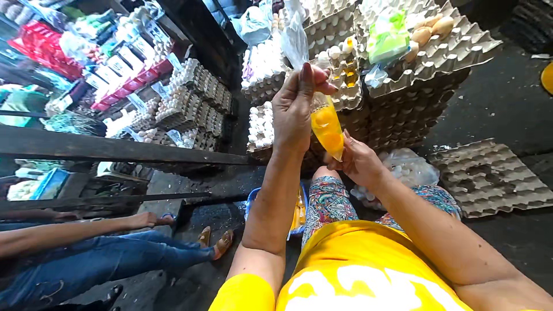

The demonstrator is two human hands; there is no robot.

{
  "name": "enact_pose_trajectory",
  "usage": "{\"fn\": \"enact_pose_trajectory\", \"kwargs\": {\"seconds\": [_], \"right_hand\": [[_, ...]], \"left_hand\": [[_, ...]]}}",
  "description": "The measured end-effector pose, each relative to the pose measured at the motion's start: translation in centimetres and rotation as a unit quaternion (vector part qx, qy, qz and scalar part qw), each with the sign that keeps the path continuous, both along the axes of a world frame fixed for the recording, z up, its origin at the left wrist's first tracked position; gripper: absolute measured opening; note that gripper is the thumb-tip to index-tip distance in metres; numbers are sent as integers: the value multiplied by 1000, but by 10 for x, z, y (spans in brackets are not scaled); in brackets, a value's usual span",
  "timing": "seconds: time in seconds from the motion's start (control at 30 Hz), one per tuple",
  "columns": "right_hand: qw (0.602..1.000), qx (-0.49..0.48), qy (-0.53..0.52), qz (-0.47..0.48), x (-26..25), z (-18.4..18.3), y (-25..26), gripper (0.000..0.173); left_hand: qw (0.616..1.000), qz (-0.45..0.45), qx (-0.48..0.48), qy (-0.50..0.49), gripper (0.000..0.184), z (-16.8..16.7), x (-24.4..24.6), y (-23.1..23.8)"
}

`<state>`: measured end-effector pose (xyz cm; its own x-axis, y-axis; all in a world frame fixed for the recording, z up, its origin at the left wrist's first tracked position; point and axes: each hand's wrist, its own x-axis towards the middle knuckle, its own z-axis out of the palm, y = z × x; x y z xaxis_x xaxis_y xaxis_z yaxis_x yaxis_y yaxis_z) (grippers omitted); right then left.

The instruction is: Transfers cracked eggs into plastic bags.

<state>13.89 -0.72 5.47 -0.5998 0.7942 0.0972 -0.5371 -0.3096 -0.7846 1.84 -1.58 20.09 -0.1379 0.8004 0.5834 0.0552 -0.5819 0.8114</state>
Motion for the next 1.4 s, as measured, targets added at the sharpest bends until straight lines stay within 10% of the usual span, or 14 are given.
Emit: {"fn": "enact_pose_trajectory", "kwargs": {"seconds": [0.23,0.47,0.6,0.7,0.8,0.93,1.07,1.4], "right_hand": [[909,314,-169,-214,-9,-2,-5,79],[992,108,65,-14,-1,-18,8,65],[972,17,182,150,3,-23,11,45],[975,9,124,182,5,-19,6,30],[981,158,-112,2,14,-1,1,31],[713,566,-215,-353,37,31,8,33],[547,743,-263,-281,51,72,1,36],[458,809,-354,-101,40,57,4,46]], "left_hand": [[994,96,52,3,25,-8,3,6],[998,19,-30,54,28,-1,-7,-4],[990,-120,-64,31,28,-5,-12,-11],[974,-223,-44,20,29,-12,-13,-11],[978,-206,-34,22,27,-18,-16,-16],[984,-150,-77,60,28,-27,-30,-27],[970,-163,-141,110,25,-40,-39,-37],[894,-232,-326,202,20,-73,-51,-53]]}}
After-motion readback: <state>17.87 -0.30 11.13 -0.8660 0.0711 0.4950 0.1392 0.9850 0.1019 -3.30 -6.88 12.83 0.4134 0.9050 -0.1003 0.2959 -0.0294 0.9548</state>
